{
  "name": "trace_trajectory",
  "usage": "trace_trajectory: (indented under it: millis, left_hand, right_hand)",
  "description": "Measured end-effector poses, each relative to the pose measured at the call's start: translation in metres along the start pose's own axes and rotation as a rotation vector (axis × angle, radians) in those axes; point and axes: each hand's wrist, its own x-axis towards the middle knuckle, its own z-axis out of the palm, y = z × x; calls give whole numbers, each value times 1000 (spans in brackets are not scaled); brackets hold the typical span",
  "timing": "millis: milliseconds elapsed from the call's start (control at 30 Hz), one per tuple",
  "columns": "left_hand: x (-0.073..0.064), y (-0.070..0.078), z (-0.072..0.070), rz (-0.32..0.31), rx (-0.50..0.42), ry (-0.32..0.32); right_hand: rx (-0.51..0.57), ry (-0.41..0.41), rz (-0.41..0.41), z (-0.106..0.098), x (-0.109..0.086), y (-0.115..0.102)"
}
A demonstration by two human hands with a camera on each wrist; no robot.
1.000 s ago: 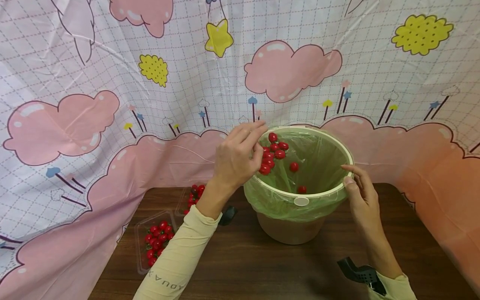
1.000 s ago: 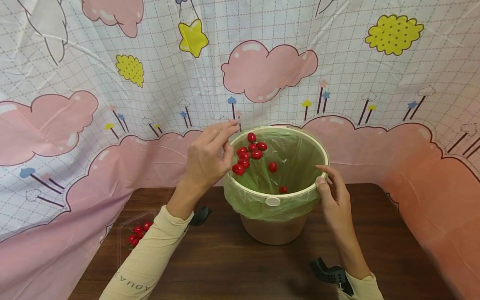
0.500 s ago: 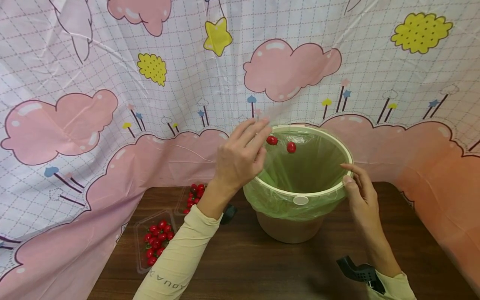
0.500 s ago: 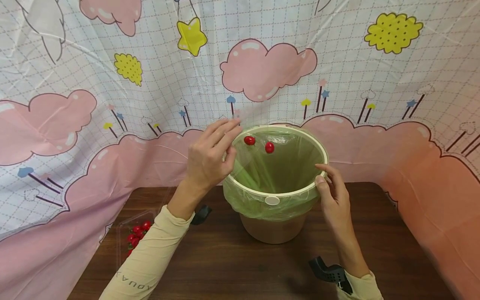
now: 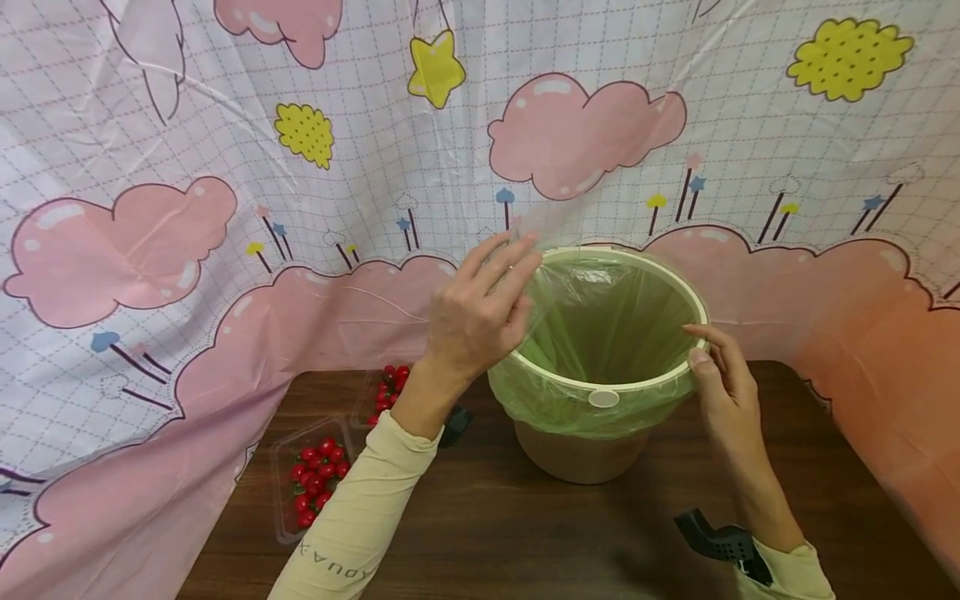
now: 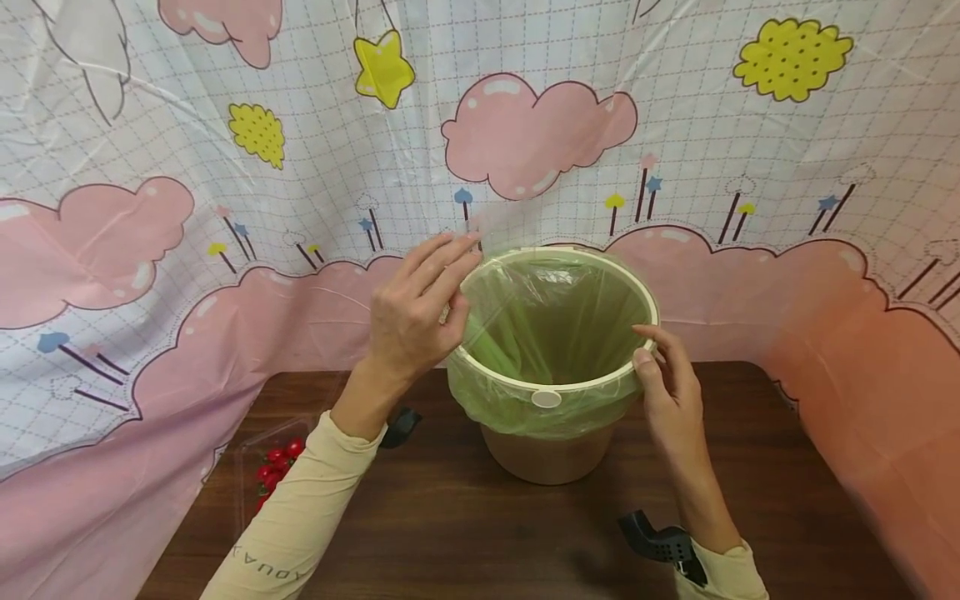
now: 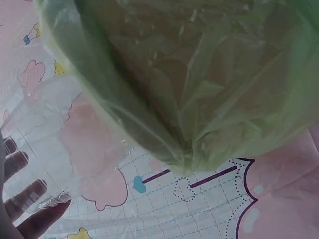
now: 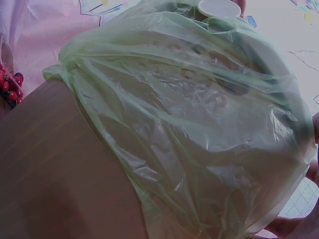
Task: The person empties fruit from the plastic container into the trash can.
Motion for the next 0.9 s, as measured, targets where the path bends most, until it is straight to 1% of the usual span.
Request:
trace_trajectory:
  millis: [133,200,300,467,667,900]
  left_hand:
    - [-2,-2,-4,-50,-70,41]
    - [-5,-3,-6,-92,-111,69]
    - [-13,-5,-10,-173,-156,118]
    - [-28,-9,-18,-315,-194,195]
    - [-49,-12,-31,-423,-229,277]
    - [-77,-10,-47,-607,-261,362]
  right_hand:
    - [-7,-2,1,0,0,0]
    - [-14,1,-2,-1,0,-1]
    - [-27,5,-7,-1,1,-1]
    - [-17,8,-4,1,3,0]
    - [29,21,50,2,2,-1]
    - [119,10,95,1,1,-4]
